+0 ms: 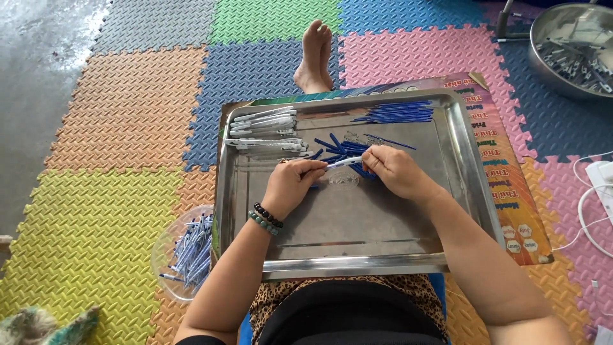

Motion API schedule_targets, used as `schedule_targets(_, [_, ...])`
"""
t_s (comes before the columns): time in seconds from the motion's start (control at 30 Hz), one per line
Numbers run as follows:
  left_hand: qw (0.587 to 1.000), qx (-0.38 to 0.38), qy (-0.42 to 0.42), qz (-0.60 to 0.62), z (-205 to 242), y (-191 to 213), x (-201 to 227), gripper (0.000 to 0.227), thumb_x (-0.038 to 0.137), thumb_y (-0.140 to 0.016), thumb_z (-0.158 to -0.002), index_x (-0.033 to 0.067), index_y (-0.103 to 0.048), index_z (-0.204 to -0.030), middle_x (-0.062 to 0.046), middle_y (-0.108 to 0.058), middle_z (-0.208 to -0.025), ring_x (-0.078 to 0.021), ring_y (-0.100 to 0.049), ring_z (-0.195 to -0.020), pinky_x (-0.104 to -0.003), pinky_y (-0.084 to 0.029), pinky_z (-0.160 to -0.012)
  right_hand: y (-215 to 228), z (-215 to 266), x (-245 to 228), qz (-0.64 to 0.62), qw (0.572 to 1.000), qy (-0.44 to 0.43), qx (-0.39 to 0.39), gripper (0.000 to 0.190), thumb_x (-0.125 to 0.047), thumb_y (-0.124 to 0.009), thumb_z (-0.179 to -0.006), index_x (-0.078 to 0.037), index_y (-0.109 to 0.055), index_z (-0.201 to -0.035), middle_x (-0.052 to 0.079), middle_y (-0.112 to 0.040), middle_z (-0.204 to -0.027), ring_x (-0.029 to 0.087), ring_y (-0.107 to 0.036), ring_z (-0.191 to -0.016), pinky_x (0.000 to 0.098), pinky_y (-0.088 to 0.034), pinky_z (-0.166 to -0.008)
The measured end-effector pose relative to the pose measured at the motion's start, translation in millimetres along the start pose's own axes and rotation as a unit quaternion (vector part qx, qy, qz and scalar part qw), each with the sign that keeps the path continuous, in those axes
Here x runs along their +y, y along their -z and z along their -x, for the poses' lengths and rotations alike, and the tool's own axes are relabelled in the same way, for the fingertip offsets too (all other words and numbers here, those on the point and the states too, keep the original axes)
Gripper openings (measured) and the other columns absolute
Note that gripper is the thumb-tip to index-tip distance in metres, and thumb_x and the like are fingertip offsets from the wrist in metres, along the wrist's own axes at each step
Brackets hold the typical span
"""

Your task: Assembling pens by joining white barrels with blue caps or refills on a metal tray.

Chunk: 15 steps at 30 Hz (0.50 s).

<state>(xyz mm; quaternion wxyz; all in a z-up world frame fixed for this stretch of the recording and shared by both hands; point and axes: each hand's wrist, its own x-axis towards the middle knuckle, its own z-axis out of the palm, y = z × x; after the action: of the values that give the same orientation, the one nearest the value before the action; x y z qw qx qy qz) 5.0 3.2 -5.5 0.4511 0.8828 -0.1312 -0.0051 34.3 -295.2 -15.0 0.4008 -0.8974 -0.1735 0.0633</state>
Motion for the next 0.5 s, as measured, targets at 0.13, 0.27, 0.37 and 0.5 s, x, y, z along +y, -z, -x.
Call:
schedule_targets(0.13, [1.000, 0.008, -0.008, -0.010, 1, -5, -6, 0.020, 0.028, -0.081, -0.104, 0.0213, -0.090, -0.120, -0.006, -0.089, -0.104, -0.0328, -0.083, -0.101, -0.041, -0.066, -0.083, -3, -3, 1, -0.054, 0.997, -0.056, -0.011, 0.055, -0.047, -0.049, -0.122, -0.016, -0.073, -0.084, 0.007, -0.069, -0.071, 0.029, -0.068, -0.075, 0.0432, -0.058, -0.079])
schedule_targets(0.27, [1.000, 0.011, -0.021, -0.010, -2, -6, -6, 0.019, 0.028, -0.080, -0.105, 0.0216, -0.090, -0.120, -0.006, -0.089, -0.104, -0.0321, -0.083, -0.101, -0.039, -0.066, -0.082, -10, -9, 12, -0.116, 0.991, -0.064, -0.014, 0.057, -0.041, -0.050, -0.121, -0.015, -0.068, -0.074, 0.004, -0.065, -0.063, 0.023, -0.063, -0.068, 0.0374, -0.055, -0.073])
schedule_targets(0.37, [1.000, 0.013, -0.017, -0.009, 0, -6, -5, 0.019, 0.028, -0.081, -0.105, 0.0223, -0.090, -0.121, -0.005, -0.088, -0.105, -0.0318, -0.082, -0.102, -0.039, -0.066, -0.083, -14, -7, 5, -0.193, 0.978, -0.073, -0.010, 0.058, -0.036, -0.050, -0.121, -0.014, -0.063, -0.068, 0.003, -0.059, -0.059, 0.019, -0.057, -0.065, 0.0340, -0.051, -0.069])
schedule_targets(0.5, [0.999, 0.019, -0.030, -0.019, 0, -7, -5, 0.019, 0.030, -0.079, -0.105, 0.0235, -0.089, -0.121, -0.006, -0.087, -0.106, -0.0348, -0.081, -0.104, -0.043, -0.066, -0.083, -9, -3, -12, -0.271, 0.958, -0.092, -0.020, 0.054, -0.031, -0.050, -0.120, -0.015, -0.058, -0.069, 0.002, -0.053, -0.058, 0.017, -0.050, -0.063, 0.0319, -0.044, -0.067])
